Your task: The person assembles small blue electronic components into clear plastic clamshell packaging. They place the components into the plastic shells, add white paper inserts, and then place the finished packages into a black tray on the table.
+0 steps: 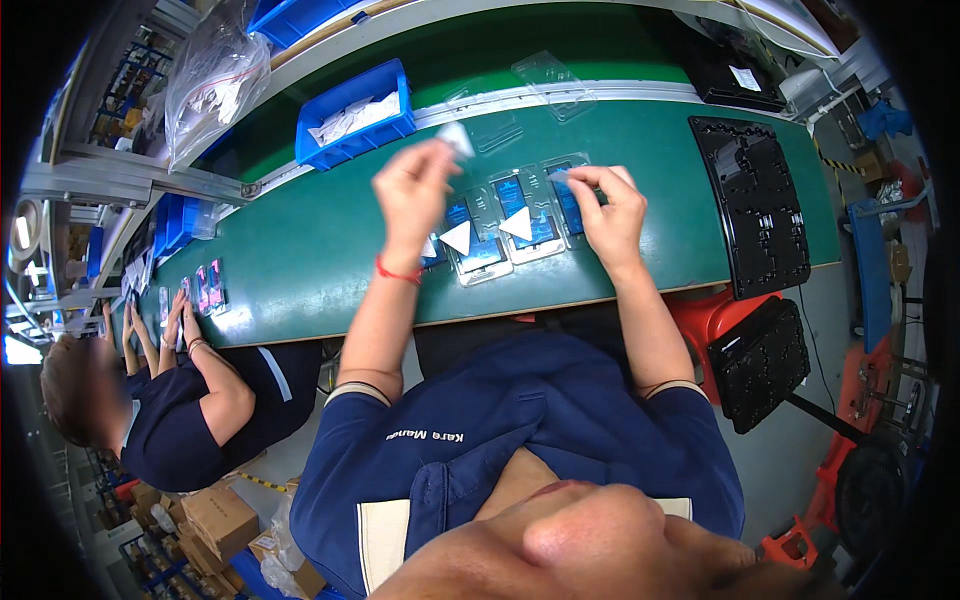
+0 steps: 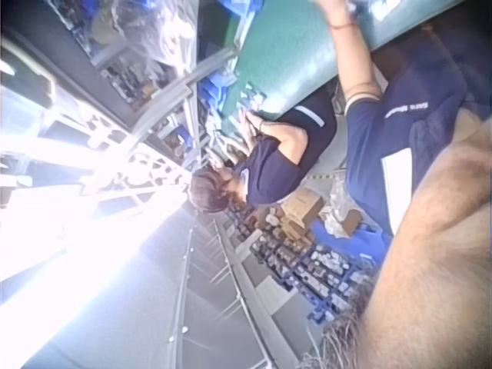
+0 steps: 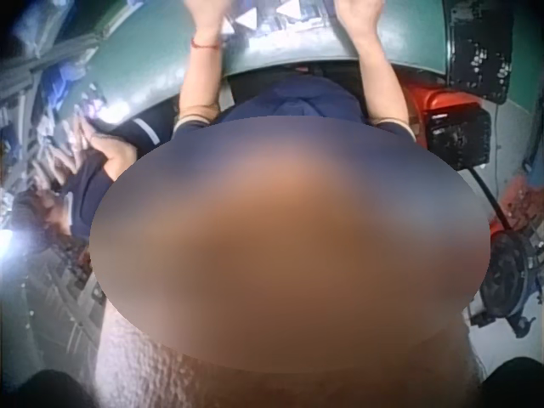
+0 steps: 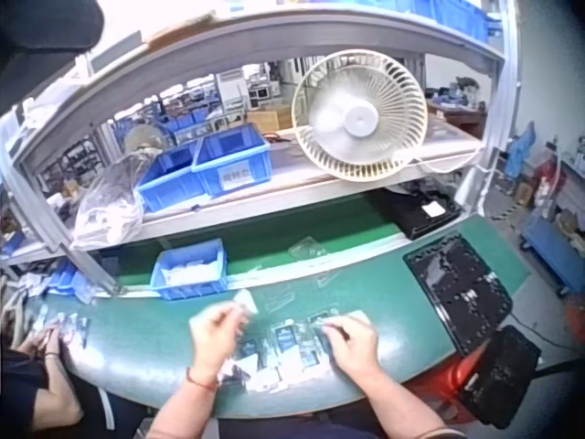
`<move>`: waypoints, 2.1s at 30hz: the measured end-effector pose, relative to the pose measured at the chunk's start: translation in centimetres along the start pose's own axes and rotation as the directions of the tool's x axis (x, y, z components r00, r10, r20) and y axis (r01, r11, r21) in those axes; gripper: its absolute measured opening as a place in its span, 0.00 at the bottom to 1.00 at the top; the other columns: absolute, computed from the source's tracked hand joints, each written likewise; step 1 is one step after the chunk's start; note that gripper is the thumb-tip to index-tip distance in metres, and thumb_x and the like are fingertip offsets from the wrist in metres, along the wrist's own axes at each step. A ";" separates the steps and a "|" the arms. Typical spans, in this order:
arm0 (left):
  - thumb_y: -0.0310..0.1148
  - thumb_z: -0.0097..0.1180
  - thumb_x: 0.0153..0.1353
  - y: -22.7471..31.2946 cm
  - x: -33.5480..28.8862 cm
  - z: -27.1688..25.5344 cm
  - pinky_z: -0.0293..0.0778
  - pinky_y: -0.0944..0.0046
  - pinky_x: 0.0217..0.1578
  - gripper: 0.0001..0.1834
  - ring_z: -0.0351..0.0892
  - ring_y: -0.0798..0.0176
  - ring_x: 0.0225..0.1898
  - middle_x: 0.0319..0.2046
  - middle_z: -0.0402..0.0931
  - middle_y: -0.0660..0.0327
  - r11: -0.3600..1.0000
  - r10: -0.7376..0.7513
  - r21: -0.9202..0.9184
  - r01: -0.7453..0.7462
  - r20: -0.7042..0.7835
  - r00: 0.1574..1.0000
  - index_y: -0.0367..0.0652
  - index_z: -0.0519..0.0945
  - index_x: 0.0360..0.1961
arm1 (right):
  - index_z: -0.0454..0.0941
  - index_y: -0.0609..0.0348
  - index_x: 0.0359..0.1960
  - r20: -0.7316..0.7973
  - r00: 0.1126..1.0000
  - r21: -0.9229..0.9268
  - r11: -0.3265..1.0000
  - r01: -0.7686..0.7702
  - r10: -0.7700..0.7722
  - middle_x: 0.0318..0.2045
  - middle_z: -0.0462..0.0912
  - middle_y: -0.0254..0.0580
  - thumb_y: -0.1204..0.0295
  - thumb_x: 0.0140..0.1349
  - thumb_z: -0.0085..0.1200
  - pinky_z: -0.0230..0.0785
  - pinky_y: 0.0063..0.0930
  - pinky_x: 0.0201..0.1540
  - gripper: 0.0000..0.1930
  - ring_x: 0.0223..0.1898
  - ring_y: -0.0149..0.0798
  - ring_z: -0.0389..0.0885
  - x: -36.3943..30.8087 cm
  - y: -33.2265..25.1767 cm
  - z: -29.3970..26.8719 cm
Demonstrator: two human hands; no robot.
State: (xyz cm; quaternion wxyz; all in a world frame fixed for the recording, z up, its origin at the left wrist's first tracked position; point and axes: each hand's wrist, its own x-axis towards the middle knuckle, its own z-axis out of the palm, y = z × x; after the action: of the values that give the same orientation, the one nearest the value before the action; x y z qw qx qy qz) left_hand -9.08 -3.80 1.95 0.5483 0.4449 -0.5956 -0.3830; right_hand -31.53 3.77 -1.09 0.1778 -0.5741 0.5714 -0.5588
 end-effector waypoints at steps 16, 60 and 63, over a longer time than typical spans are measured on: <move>0.42 0.61 0.57 -1.3 -1.0 -6.0 0.61 0.47 0.56 0.21 0.67 0.42 0.55 0.54 0.72 0.46 0.437 0.348 0.855 -0.281 0.127 0.929 0.44 0.79 0.50 | 0.64 0.34 0.66 0.768 0.622 -0.307 0.764 0.567 -0.152 0.71 0.51 0.53 0.44 0.51 0.61 0.41 0.60 0.70 0.39 0.72 0.59 0.46 0.0 1.5 -3.5; 0.32 0.65 0.53 -3.2 -0.1 2.3 0.59 0.49 0.64 0.27 0.61 0.42 0.65 0.62 0.64 0.47 0.502 0.340 0.449 -0.739 0.683 0.646 0.42 0.75 0.56 | 0.79 0.55 0.46 -0.388 0.907 -0.877 0.368 -0.308 -0.166 0.33 0.77 0.48 0.75 0.55 0.58 0.73 0.42 0.43 0.15 0.40 0.52 0.77 -4.0 2.1 -22.3; 0.32 0.60 0.59 -4.9 1.0 3.4 0.54 0.47 0.66 0.28 0.54 0.44 0.69 0.66 0.59 0.46 0.533 0.286 0.495 -0.686 0.657 0.697 0.43 0.70 0.62 | 0.79 0.59 0.42 -0.610 0.781 -0.790 0.182 -0.586 -0.132 0.33 0.78 0.53 0.73 0.57 0.56 0.72 0.47 0.43 0.11 0.39 0.56 0.78 -7.5 4.0 -27.0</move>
State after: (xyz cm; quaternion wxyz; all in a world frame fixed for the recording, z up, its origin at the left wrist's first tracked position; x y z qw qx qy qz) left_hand -11.95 -6.44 -2.75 0.2440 0.3116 -0.9172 -0.0463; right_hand -54.04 20.80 0.69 -0.3054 -0.2659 0.8960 -0.1821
